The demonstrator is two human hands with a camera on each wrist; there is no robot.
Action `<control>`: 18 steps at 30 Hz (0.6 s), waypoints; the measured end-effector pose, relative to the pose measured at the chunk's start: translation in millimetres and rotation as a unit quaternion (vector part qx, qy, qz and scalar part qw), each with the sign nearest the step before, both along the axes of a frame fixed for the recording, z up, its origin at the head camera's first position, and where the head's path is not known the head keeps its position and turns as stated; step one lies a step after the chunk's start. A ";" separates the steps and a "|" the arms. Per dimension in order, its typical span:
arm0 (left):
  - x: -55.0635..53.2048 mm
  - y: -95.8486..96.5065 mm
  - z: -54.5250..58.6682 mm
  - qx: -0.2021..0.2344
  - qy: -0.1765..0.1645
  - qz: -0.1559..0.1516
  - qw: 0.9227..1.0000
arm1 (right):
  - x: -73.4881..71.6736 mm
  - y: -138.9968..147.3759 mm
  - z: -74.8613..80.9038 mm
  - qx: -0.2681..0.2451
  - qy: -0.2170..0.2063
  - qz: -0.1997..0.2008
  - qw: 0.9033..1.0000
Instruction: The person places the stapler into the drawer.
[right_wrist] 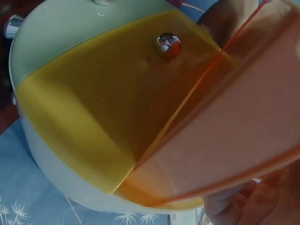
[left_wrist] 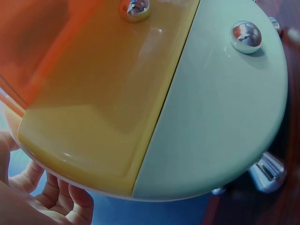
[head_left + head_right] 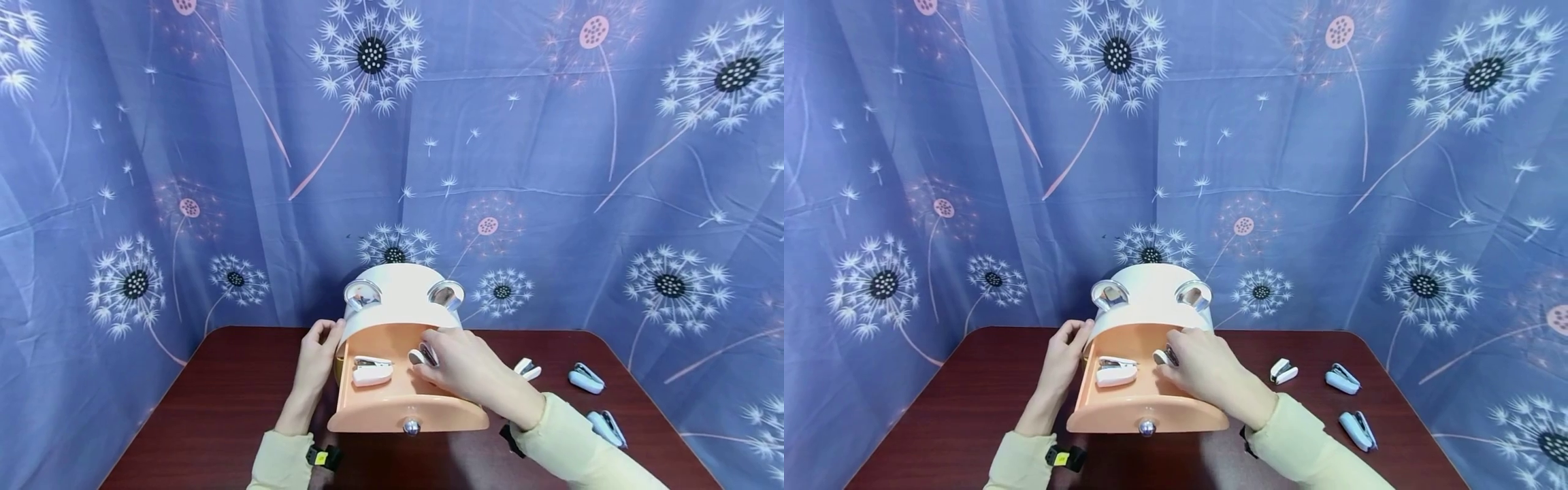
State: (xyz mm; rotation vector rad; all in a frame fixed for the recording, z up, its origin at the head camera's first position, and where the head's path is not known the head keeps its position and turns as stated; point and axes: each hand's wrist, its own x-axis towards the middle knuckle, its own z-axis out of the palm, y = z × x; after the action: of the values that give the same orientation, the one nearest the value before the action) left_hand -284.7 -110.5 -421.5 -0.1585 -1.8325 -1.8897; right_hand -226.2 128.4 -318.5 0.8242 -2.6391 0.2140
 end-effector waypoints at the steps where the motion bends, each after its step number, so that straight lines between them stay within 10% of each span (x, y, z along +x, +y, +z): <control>1: -0.1 -0.2 0.2 0.001 -0.006 -0.001 1.000 | -1.0 -1.9 -0.5 -0.002 -0.002 0.004 1.000; 7: 2.6 1.3 4.0 -0.005 -0.051 0.003 0.999 | -8.2 -11.3 -6.2 0.030 0.017 0.022 0.999; 13: -8.7 -2.4 -12.2 0.003 0.000 -0.010 1.000 | -13.4 -17.9 -7.4 0.040 0.037 0.032 0.998; 18: 14.5 3.0 19.6 -0.014 -0.066 0.004 0.998 | -14.6 -26.0 -6.7 0.053 0.035 0.033 0.997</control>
State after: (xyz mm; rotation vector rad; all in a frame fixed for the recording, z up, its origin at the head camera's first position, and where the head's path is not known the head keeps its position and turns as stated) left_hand -270.2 -107.5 -401.9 -0.0374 -1.9436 -1.9106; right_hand -240.8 102.4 -325.1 0.9377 -2.5788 0.0616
